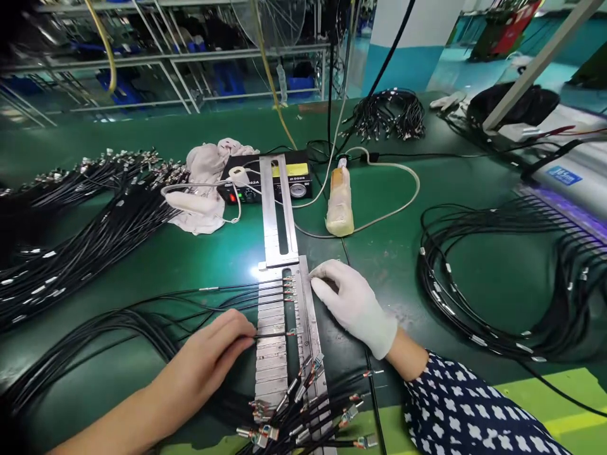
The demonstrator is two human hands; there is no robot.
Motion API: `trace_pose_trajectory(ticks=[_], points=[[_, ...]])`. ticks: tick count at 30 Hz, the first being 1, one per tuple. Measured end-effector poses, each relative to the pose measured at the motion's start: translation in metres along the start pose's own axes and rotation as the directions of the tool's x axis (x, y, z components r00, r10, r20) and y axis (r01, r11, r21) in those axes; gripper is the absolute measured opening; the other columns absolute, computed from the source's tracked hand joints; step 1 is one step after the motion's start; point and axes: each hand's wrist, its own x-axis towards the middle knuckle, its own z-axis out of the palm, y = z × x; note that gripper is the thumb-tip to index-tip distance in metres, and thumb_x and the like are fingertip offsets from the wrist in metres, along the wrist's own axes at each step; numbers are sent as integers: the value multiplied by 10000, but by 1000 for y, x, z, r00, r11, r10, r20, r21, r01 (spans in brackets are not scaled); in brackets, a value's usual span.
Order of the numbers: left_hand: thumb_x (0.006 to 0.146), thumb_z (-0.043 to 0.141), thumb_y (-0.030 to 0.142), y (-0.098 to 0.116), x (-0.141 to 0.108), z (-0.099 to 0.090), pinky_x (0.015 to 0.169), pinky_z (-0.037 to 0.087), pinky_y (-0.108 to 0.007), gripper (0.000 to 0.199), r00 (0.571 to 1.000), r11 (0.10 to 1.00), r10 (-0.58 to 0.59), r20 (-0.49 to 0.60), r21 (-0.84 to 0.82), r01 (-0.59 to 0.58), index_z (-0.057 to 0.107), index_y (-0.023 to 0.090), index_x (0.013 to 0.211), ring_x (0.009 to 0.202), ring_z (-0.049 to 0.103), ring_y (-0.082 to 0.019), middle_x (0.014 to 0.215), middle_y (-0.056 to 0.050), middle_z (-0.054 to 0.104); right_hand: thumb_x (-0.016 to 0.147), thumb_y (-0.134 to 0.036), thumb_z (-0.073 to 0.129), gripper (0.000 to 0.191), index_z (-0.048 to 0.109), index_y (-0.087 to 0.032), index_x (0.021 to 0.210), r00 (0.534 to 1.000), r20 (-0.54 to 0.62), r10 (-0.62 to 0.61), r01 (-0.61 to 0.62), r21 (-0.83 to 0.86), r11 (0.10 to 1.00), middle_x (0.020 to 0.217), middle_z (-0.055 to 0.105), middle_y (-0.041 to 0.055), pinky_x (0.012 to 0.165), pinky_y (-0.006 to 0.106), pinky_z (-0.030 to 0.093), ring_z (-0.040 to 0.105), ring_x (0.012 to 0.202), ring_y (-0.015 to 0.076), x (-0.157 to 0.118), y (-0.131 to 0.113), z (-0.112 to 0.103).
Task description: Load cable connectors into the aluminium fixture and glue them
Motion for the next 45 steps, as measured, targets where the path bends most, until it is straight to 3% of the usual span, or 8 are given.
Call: trace_pose_trajectory(ticks=[6,14,21,29,33,37,40,45], points=[[992,394,95,-26,19,-21,673,510,-257,210,980,951,192,-44,256,-175,559,146,1112,784,602,-163,933,-67,617,955,-191,511,140,640,-197,900,1000,15,3,-4,54,999,926,663,43,823,351,479,606,892,204,2,-3,-2],[1037,362,192,-32,18,-11,753,526,-241,279,976,951,193,-100,264,-161,640,191,1060,811,633,-152,954,-43,671,945,-172,529,122,639,-196,897,999,17,50,-50,45,998,918,656,30,809,358,486,600,875,200,2,-5,-3],[987,430,90,-38,19,-8,767,502,-236,255,964,949,260,-53,197,-245,601,134,1172,871,611,-156,1029,-84,632,940,-158,537,114,641,-195,912,999,6,44,-45,41,998,930,659,36,821,382,497,607,895,210,2,-4,-3],[987,340,36,-25,-9,5,900,357,-392,480,995,906,83,-60,421,-50,554,241,1365,943,555,-202,970,-59,606,951,-147,553,122,653,-208,984,997,65,-31,32,-10,999,994,688,32,840,354,520,636,934,192,-21,-4,-7],[993,366,60,-19,-9,-5,856,367,-364,462,998,952,60,15,299,-62,504,227,1401,869,539,-180,944,-42,613,954,-167,532,123,645,-204,921,998,70,5,-2,-41,999,931,691,40,803,369,527,638,870,202,-17,-5,-7],[989,482,167,-10,-19,-22,875,440,-320,318,990,999,46,130,-23,-44,517,229,1299,964,558,-194,1061,-55,625,955,-184,520,131,645,-206,921,996,82,-18,21,-36,999,930,694,51,798,373,530,640,865,212,-16,-7,-8],[969,511,171,-3,-30,-29,813,489,-276,180,958,993,-2,287,-115,36,597,248,1106,949,569,-193,1045,-50,619,955,-187,517,136,644,-205,911,996,86,-25,28,-40,999,919,691,51,788,369,529,639,852,211,-17,-8,-9],[908,546,87,-1,-29,-31,781,523,-238,167,916,936,-146,374,-247,250,616,230,857,894,611,-157,966,-20,618,948,-178,523,132,644,-210,906,996,85,-8,13,-53,999,908,684,38,787,355,520,638,854,208,-16,-8,-9]])
